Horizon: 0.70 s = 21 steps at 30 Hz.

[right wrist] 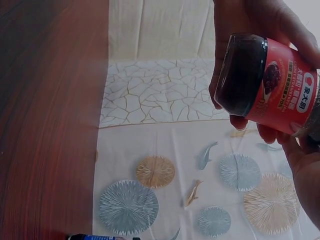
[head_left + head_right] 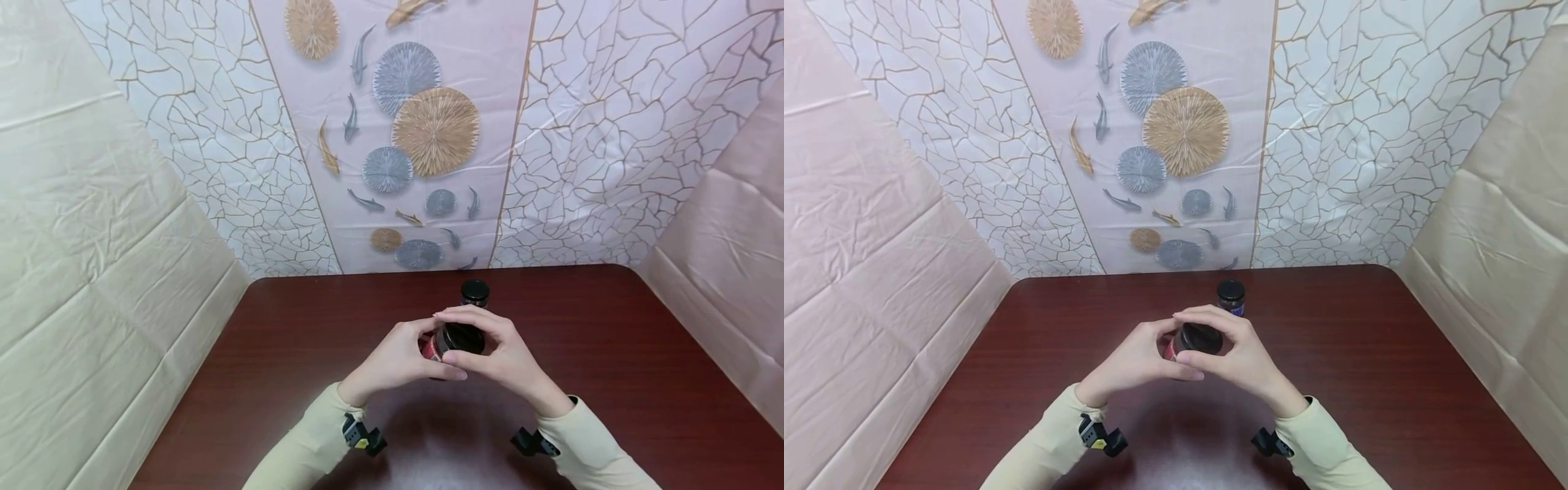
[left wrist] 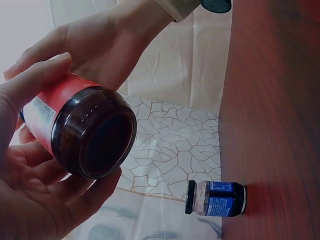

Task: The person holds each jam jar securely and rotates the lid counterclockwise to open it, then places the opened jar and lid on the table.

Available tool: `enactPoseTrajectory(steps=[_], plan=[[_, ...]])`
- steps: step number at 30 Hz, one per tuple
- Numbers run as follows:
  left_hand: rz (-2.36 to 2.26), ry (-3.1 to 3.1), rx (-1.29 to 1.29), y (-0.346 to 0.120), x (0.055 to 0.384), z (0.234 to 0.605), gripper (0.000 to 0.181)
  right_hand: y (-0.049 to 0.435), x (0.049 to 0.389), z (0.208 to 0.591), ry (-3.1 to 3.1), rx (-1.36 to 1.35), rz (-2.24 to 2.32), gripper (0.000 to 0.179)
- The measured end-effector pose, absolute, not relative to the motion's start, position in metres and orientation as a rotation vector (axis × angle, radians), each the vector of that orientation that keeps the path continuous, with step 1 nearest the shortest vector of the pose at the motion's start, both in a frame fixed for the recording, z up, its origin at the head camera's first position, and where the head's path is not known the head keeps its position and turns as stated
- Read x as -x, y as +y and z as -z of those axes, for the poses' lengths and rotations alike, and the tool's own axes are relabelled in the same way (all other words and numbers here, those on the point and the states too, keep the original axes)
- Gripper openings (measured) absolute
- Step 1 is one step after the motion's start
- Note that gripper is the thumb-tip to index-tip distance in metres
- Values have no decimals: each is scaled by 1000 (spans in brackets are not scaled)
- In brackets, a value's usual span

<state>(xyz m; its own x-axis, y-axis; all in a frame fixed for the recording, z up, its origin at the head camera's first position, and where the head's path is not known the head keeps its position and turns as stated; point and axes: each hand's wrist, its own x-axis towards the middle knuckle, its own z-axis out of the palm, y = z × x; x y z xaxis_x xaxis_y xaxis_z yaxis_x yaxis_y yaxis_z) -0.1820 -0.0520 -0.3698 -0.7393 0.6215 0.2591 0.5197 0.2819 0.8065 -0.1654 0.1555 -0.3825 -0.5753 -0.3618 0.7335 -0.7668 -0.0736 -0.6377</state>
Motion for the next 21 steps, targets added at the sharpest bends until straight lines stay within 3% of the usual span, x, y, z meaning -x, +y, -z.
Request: enactPoseTrajectory(steps=[8,21], plan=[[-1476,2453,-1103,-54,183,368,52,160,162,380,-1972,-1078,-1608,63],[-1454,2458,-1036,-61,183,363,61,167,164,384,-1982,-1083,-1693,64]])
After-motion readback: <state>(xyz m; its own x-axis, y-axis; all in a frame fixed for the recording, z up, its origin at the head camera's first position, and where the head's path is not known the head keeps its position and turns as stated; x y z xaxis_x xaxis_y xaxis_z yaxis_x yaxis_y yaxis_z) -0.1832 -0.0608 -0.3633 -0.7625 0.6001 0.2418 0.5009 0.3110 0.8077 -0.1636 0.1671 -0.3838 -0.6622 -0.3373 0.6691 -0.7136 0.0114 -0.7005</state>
